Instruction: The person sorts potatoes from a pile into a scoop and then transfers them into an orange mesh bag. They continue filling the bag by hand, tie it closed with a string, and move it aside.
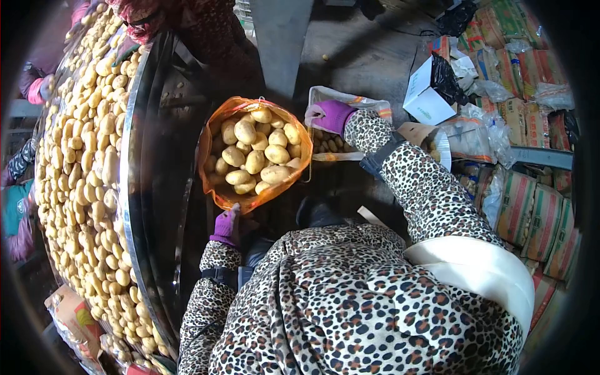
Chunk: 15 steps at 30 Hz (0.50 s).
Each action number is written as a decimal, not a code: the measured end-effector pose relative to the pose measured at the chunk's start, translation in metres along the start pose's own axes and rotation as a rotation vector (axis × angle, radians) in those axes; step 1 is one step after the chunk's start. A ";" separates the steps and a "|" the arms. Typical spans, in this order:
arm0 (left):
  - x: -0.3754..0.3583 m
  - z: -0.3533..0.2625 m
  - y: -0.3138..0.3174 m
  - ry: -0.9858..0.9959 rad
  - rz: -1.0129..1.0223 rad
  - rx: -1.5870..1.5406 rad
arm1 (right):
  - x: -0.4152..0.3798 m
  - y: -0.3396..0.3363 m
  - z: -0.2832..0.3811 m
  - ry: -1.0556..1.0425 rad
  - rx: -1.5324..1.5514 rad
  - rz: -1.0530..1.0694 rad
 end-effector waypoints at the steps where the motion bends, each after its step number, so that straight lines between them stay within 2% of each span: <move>1: -0.011 0.004 0.003 -0.037 -0.041 -0.147 | -0.008 -0.002 -0.001 0.004 -0.008 -0.003; 2: -0.021 0.009 0.005 -0.076 -0.083 -0.295 | -0.018 -0.005 -0.001 0.009 -0.017 -0.005; 3: -0.008 -0.018 -0.020 0.243 0.015 0.113 | -0.009 0.003 0.018 0.025 -0.065 -0.043; 5: -0.048 -0.056 0.011 0.785 0.131 0.954 | -0.023 0.014 -0.001 0.041 -0.041 -0.010; 6: -0.048 -0.058 0.004 0.897 0.066 1.111 | -0.033 0.017 -0.007 0.057 -0.036 -0.009; 7: -0.016 -0.037 -0.032 0.773 -0.084 1.084 | -0.043 0.024 -0.014 0.077 -0.031 -0.011; 8: -0.011 -0.037 -0.044 0.684 -0.087 0.855 | -0.051 0.037 -0.030 0.105 -0.012 -0.023; 10: 0.031 -0.041 -0.074 0.525 -0.137 0.404 | -0.050 0.052 -0.026 0.097 0.032 -0.046; 11: 0.026 -0.038 -0.078 0.394 -0.193 0.191 | -0.065 0.054 -0.021 0.101 0.071 -0.030; 13: 0.028 -0.037 -0.070 0.378 -0.122 -0.003 | -0.088 0.067 -0.026 0.118 0.087 -0.021; 14: 0.018 -0.046 -0.059 0.510 -0.094 0.132 | -0.090 0.078 -0.032 0.107 0.084 0.000; 15: 0.008 -0.047 -0.054 0.557 -0.064 0.193 | -0.096 0.086 -0.025 0.096 0.089 0.026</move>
Point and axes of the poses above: each hand's wrist, its own x-axis towards the middle knuckle, its own y-axis out of the palm, z = x × y, the point moved 8 cm from there along x, towards the middle knuckle, and after that the axes turned 11 degrees about -x, right-handed, at the moved point
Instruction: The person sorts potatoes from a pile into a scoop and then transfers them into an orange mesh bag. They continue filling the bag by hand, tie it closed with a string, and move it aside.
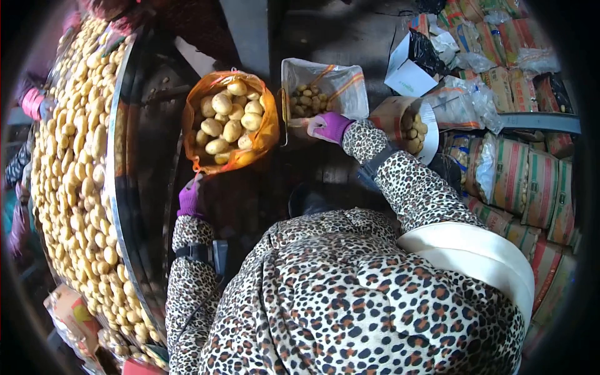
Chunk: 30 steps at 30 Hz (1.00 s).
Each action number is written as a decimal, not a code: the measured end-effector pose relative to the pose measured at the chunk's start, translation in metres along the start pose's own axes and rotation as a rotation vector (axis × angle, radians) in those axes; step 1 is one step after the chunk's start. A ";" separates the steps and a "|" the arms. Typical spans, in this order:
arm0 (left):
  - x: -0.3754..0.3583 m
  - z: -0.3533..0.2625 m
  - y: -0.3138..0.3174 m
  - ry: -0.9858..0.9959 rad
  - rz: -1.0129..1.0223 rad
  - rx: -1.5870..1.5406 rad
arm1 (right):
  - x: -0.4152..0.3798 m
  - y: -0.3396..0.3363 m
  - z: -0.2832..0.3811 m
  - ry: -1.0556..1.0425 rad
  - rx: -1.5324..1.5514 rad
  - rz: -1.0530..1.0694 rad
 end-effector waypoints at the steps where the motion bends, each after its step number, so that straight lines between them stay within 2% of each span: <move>1: -0.008 -0.007 0.004 0.055 0.037 0.048 | -0.009 0.006 0.007 -0.026 0.137 -0.011; 2: 0.023 0.005 0.002 0.087 0.059 0.009 | 0.014 -0.002 0.004 -0.093 -0.006 -0.092; 5: 0.010 0.022 0.007 -0.006 0.120 -0.156 | -0.009 0.004 0.024 -0.030 -0.057 -0.057; 8: 0.006 0.016 0.016 0.016 0.148 -0.103 | -0.011 0.011 0.034 -0.066 -0.085 -0.044; 9: 0.033 0.019 0.018 0.095 0.157 -0.019 | 0.011 0.004 0.029 -0.063 -0.098 -0.018; 12: 0.027 0.008 0.024 0.277 0.140 0.207 | 0.005 0.006 0.046 -0.007 -0.106 0.053; 13: 0.004 -0.034 0.035 0.434 0.131 0.485 | 0.001 -0.004 0.063 0.031 -0.123 0.073; 14: -0.012 -0.057 0.046 0.580 0.114 0.766 | 0.008 -0.014 0.067 0.025 -0.145 -0.045; 16: -0.021 -0.057 0.048 0.612 0.113 0.697 | 0.020 -0.037 0.081 0.005 -0.176 -0.275; 17: -0.025 -0.055 0.048 0.614 0.125 0.711 | 0.034 -0.045 0.080 0.076 -0.231 -0.211; 18: -0.028 -0.052 0.048 0.614 0.138 0.727 | 0.042 -0.057 0.094 0.080 -0.280 -0.273; 19: -0.023 -0.036 0.048 0.519 0.192 0.795 | 0.050 -0.065 0.107 0.087 -0.323 -0.333; 21: -0.014 0.008 0.029 0.239 0.089 0.099 | 0.083 -0.073 0.118 0.043 -0.360 -0.394; 24: -0.022 0.001 0.019 0.079 -0.079 -0.054 | 0.127 -0.083 0.144 0.121 -0.541 -0.331; 25: -0.026 -0.004 0.016 0.160 -0.134 0.035 | 0.134 -0.092 0.163 0.135 -0.544 -0.243; 26: -0.028 -0.011 0.013 0.240 -0.184 0.124 | 0.159 -0.091 0.150 0.081 -0.464 -0.277; 27: -0.031 0.006 0.016 -0.194 -0.309 -0.319 | 0.171 -0.095 0.151 0.078 -0.403 -0.242; 28: -0.035 -0.005 0.022 -0.197 -0.261 -0.344 | 0.183 -0.097 0.153 0.078 -0.342 -0.206; 30: -0.043 -0.018 0.034 -0.218 -0.152 -0.398 | 0.208 -0.092 0.148 0.087 -0.496 -0.097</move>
Point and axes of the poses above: each hand's wrist, its own x-axis towards the middle knuckle, its own y-axis out of the palm, z = x × y, the point moved 8 cm from there along x, towards the middle knuckle, and after that the axes turned 11 degrees about -x, right-handed, at the moved point
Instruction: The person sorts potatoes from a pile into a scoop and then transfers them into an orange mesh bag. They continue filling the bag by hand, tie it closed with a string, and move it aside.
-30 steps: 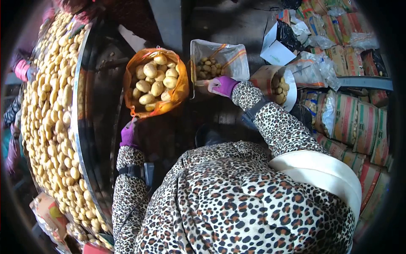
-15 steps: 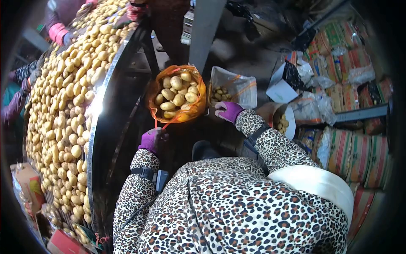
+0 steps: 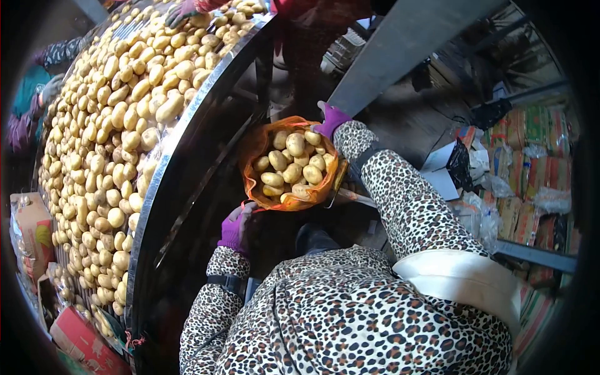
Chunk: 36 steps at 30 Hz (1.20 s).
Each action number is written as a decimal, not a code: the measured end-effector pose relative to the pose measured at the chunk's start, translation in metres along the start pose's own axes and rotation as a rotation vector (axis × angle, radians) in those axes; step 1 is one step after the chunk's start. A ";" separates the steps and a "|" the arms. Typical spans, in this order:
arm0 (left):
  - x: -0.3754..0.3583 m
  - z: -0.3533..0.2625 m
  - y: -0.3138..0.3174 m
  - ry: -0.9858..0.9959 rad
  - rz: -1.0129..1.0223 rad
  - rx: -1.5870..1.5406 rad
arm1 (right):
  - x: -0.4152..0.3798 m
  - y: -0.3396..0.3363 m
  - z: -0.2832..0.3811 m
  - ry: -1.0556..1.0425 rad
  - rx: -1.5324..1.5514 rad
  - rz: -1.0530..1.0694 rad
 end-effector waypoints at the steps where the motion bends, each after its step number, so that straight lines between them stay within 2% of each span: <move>1: 0.000 0.000 0.008 0.090 0.056 -0.110 | 0.014 0.005 0.002 -0.021 -0.082 0.037; 4: 0.002 0.020 0.019 -0.121 0.104 -0.478 | 0.032 0.022 0.019 -0.113 -0.236 0.300; 7: -0.019 -0.003 0.033 -0.151 0.131 -0.567 | 0.028 0.037 0.026 -0.103 -0.200 0.416; 8: -0.022 -0.014 0.036 -0.092 0.146 -0.589 | 0.030 0.042 0.029 -0.109 -0.184 0.444; 10: -0.032 -0.043 0.041 0.031 0.166 -0.623 | 0.016 0.003 0.085 -0.692 0.159 0.107; 12: -0.051 -0.090 0.050 0.104 0.239 -0.473 | -0.038 -0.050 0.103 -1.227 0.526 -0.247; 14: -0.057 -0.102 0.051 0.149 0.256 -0.432 | -0.031 -0.046 0.122 -0.236 1.264 0.581; 15: -0.054 -0.100 0.047 0.159 0.253 -0.448 | -0.016 -0.038 0.125 -0.269 1.311 0.679; 16: -0.049 -0.098 0.044 0.170 0.260 -0.456 | -0.012 -0.046 0.117 -0.087 1.273 0.534; 18: -0.047 -0.088 0.037 0.150 0.250 -0.441 | -0.005 -0.063 0.099 -0.027 0.951 0.306; 20: -0.049 -0.077 0.032 0.103 0.227 -0.424 | 0.037 -0.031 0.070 -0.270 0.886 0.067; 23: -0.050 -0.054 0.033 0.030 0.226 -0.575 | 0.029 -0.001 0.055 -0.278 0.433 0.046; 26: -0.054 -0.050 0.030 -0.003 0.168 -0.560 | 0.016 0.027 0.070 -0.342 0.026 0.123; 28: -0.057 -0.048 0.030 -0.023 0.157 -0.556 | -0.017 0.008 0.093 -0.247 -0.138 0.020; 31: -0.057 -0.040 0.028 -0.041 0.165 -0.571 | -0.047 -0.006 0.126 -0.400 -0.289 -0.317; 34: -0.059 -0.038 0.025 -0.046 0.149 -0.589 | -0.059 0.001 0.136 -0.589 -0.325 -0.454; 36: -0.059 -0.038 0.024 -0.040 0.143 -0.604 | -0.059 0.005 0.134 -0.586 -0.391 -0.469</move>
Point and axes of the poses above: each hand's wrist, its own x-axis towards the middle knuckle, its own y-axis out of the palm, z = x × y, the point moved 8 cm from there along x, towards the middle knuckle, and after that the axes turned 11 degrees about -x, right-handed, at the moved point
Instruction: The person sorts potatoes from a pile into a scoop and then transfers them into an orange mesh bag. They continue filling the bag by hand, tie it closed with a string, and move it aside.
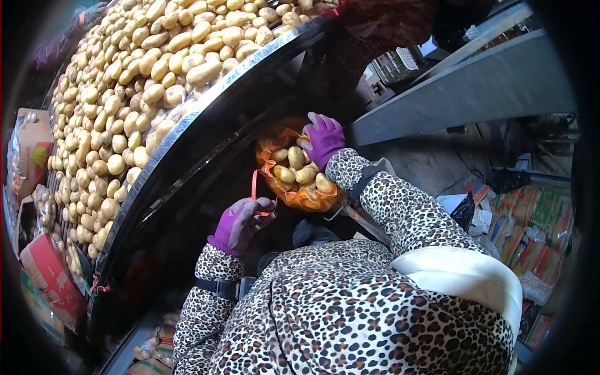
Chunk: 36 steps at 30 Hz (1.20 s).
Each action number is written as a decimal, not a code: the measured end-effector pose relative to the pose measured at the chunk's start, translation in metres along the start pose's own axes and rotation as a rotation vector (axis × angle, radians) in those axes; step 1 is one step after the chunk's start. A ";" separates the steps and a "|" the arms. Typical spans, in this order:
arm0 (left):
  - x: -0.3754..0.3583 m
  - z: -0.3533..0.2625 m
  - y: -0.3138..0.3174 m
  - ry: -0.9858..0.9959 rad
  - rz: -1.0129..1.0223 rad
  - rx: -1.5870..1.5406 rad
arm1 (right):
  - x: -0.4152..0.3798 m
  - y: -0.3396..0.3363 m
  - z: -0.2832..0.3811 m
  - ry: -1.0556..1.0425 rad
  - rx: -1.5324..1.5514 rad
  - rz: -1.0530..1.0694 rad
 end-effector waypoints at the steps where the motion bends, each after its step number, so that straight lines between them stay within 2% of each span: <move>1: 0.001 0.001 -0.001 0.000 0.008 -0.008 | -0.002 0.003 -0.001 0.007 -0.057 0.040; 2: 0.001 0.002 -0.001 -0.002 0.015 -0.011 | -0.003 0.008 -0.002 0.017 -0.109 0.079; 6: -0.003 -0.001 0.013 0.000 0.066 0.050 | 0.009 0.029 -0.018 0.146 -0.131 0.469; 10: -0.003 0.000 0.021 -0.013 0.086 0.047 | 0.021 0.042 -0.033 0.191 -0.197 0.577; 15: 0.003 -0.005 0.029 0.059 0.174 0.185 | 0.038 0.008 -0.073 0.132 -0.313 0.532; 17: 0.013 0.007 0.025 -0.037 0.161 0.061 | 0.036 -0.003 -0.063 0.056 -0.326 0.434; 20: 0.026 0.016 0.032 -0.080 0.229 0.102 | 0.021 -0.010 -0.041 -0.032 -0.397 0.301; 21: 0.028 0.018 0.034 -0.117 0.195 0.041 | 0.021 -0.010 -0.045 0.003 -0.402 0.307; 25: 0.034 0.018 0.035 -0.064 0.191 0.243 | 0.025 -0.034 -0.079 0.165 -0.398 0.264; 27: 0.031 0.012 0.038 0.023 0.217 0.394 | 0.025 -0.040 -0.053 0.062 -0.290 0.482; 28: 0.033 0.013 0.037 -0.014 0.192 0.256 | 0.020 -0.041 -0.033 0.012 -0.239 0.590; 30: 0.036 0.018 0.038 -0.100 0.156 -0.014 | -0.005 -0.027 0.027 -0.175 -0.140 0.490; 32: 0.046 0.025 0.036 -0.144 0.228 0.027 | -0.037 -0.016 0.071 -0.323 -0.032 0.435; 33: 0.049 0.027 0.033 -0.162 0.257 0.047 | -0.033 -0.011 0.056 -0.239 0.099 0.361; 35: 0.049 0.021 0.025 -0.019 0.233 0.097 | -0.034 -0.003 0.005 -0.069 0.382 0.229; 36: 0.048 0.018 0.023 0.044 0.223 0.127 | -0.028 -0.015 -0.016 0.044 0.557 0.261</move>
Point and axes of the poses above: each hand's wrist, its own x-axis towards the middle knuckle, its own y-axis out of the palm, z = x × y, the point moved 8 cm from there along x, towards the middle knuckle, and after that the axes turned 11 degrees about -x, right-handed, at the moved point
